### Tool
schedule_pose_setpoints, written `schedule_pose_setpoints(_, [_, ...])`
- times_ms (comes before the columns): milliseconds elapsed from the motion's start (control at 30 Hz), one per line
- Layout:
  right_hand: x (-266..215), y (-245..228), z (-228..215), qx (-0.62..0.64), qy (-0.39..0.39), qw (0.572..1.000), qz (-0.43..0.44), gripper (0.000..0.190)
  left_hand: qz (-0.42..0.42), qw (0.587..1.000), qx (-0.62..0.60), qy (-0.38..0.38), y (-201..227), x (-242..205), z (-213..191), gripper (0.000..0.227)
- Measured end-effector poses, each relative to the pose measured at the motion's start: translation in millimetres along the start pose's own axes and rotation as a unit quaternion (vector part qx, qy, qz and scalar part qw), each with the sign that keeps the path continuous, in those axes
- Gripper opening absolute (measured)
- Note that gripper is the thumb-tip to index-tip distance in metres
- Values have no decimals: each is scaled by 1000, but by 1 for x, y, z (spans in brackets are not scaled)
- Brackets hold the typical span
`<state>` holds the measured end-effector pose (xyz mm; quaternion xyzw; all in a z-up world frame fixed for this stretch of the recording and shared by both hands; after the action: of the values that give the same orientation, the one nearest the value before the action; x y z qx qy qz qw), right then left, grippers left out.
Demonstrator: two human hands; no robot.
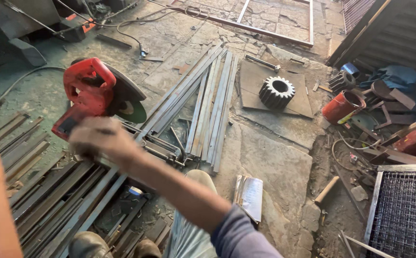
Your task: The person measures a metal bar with a tape measure, marks it, and cuts it using a red chop saw. The person repeats this process for another metal bar, measuring and cutting it to size.
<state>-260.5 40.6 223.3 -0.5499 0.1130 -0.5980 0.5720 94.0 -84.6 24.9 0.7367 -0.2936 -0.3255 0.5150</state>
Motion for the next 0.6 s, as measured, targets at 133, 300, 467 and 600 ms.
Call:
schedule_pose_setpoints(133, [92, 7, -104, -11, 159, 987, -20, 21, 258, 934, 14, -246, 112, -193, 105, 20])
schedule_pose_setpoints(300, [134, 5, -153, -384, 95, 912, -104, 23, 533, 718, -37, -447, 222, -522, 83, 34])
schedule_pose_setpoints(467, [137, -20, -119, -641, -45, 742, -191, 16, 591, 697, 86, -396, 247, -588, 78, 38])
schedule_pose_setpoints(600, [137, -27, -90, -734, -143, 630, -212, 15, 623, 695, 65, -354, 248, -586, 63, 40])
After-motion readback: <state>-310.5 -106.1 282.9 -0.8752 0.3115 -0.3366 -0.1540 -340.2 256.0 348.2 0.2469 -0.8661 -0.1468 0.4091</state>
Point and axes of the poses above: each hand's wrist, its own x-axis towards the middle knuckle, its own z-axis out of the palm, y = z × x, the point moved 10 cm from there along x, towards the middle knuckle, and after that the axes turned 14 degrees about -z, right-handed, at the moved point
